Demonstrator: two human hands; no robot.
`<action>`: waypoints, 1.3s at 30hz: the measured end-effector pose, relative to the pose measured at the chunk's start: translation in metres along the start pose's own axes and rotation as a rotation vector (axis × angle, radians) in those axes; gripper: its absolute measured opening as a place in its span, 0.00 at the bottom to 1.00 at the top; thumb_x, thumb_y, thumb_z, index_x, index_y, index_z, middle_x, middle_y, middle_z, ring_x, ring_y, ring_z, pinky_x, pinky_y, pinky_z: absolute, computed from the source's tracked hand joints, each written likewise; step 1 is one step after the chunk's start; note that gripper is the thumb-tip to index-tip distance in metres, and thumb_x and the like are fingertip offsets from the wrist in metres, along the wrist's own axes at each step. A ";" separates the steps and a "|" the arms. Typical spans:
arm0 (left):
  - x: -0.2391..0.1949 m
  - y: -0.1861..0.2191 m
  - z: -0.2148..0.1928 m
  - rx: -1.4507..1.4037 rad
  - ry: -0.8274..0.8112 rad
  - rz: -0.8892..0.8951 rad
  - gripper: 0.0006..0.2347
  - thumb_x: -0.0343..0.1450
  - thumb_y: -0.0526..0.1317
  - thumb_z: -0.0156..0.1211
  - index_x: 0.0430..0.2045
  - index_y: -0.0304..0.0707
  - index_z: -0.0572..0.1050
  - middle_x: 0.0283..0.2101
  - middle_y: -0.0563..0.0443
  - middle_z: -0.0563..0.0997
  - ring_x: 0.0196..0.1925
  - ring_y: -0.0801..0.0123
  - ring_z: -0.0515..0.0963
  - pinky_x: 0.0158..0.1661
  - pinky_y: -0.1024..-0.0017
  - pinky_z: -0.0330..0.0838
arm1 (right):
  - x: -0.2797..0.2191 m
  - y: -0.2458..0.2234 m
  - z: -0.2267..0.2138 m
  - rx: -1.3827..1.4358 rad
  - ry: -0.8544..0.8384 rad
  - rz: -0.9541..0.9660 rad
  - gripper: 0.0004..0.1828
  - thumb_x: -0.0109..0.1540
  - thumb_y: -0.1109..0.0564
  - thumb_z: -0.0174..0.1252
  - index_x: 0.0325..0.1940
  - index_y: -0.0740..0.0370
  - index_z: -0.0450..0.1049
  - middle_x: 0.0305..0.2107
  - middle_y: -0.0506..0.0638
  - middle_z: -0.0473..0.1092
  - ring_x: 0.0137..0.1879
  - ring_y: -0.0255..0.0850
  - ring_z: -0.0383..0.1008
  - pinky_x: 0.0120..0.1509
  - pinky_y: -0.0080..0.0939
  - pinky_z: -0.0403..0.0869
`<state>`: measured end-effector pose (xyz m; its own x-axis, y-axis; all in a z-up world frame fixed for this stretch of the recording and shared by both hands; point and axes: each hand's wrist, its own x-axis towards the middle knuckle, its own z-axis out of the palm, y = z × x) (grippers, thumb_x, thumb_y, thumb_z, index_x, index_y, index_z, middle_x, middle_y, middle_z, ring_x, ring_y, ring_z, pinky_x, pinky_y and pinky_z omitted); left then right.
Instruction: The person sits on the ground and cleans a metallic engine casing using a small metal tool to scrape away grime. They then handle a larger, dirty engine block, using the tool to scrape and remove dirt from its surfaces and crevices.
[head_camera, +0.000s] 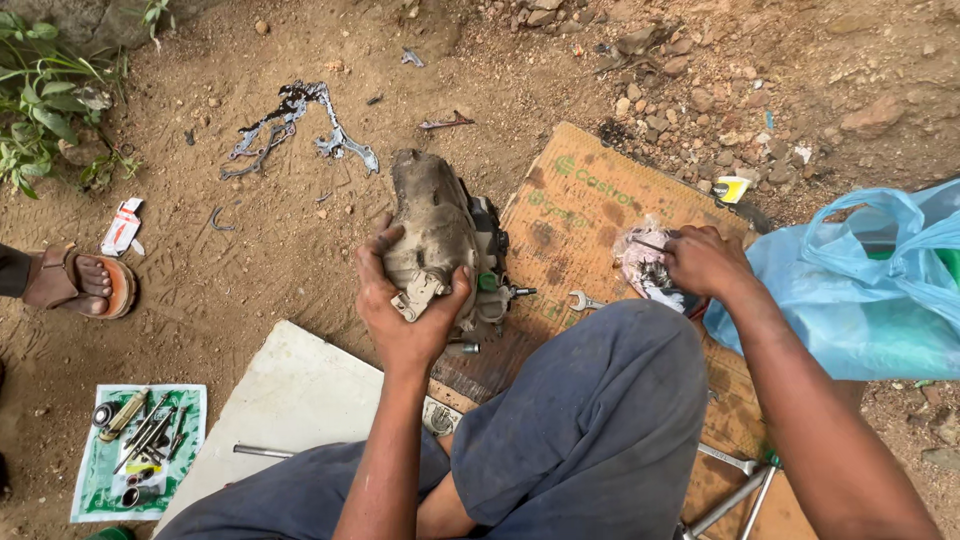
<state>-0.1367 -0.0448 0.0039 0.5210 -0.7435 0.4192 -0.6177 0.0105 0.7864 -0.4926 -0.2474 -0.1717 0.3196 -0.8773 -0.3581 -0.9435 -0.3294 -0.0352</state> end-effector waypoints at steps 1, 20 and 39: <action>0.002 0.004 0.003 -0.004 -0.007 -0.066 0.31 0.57 0.43 0.75 0.53 0.31 0.69 0.53 0.38 0.80 0.52 0.49 0.85 0.55 0.57 0.78 | -0.010 0.008 0.004 0.132 0.131 0.010 0.19 0.66 0.45 0.52 0.54 0.53 0.79 0.57 0.52 0.71 0.66 0.53 0.68 0.66 0.63 0.67; 0.065 0.040 0.062 0.076 -0.238 0.391 0.37 0.52 0.46 0.78 0.55 0.33 0.71 0.40 0.44 0.86 0.39 0.61 0.86 0.47 0.64 0.82 | -0.268 -0.018 0.005 0.825 0.593 0.234 0.15 0.75 0.52 0.53 0.58 0.61 0.79 0.43 0.54 0.75 0.41 0.46 0.74 0.46 0.43 0.70; 0.133 -0.049 0.162 -0.550 -0.245 -0.037 0.31 0.55 0.40 0.81 0.49 0.29 0.70 0.46 0.42 0.80 0.45 0.62 0.84 0.49 0.64 0.85 | -0.153 -0.024 -0.033 1.558 0.612 0.277 0.19 0.74 0.50 0.47 0.57 0.62 0.78 0.26 0.37 0.57 0.32 0.28 0.57 0.33 0.30 0.62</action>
<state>-0.1326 -0.2521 -0.0527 0.3452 -0.8815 0.3221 -0.1730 0.2776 0.9450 -0.5164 -0.1172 -0.0855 -0.2249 -0.9647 -0.1372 -0.0375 0.1493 -0.9881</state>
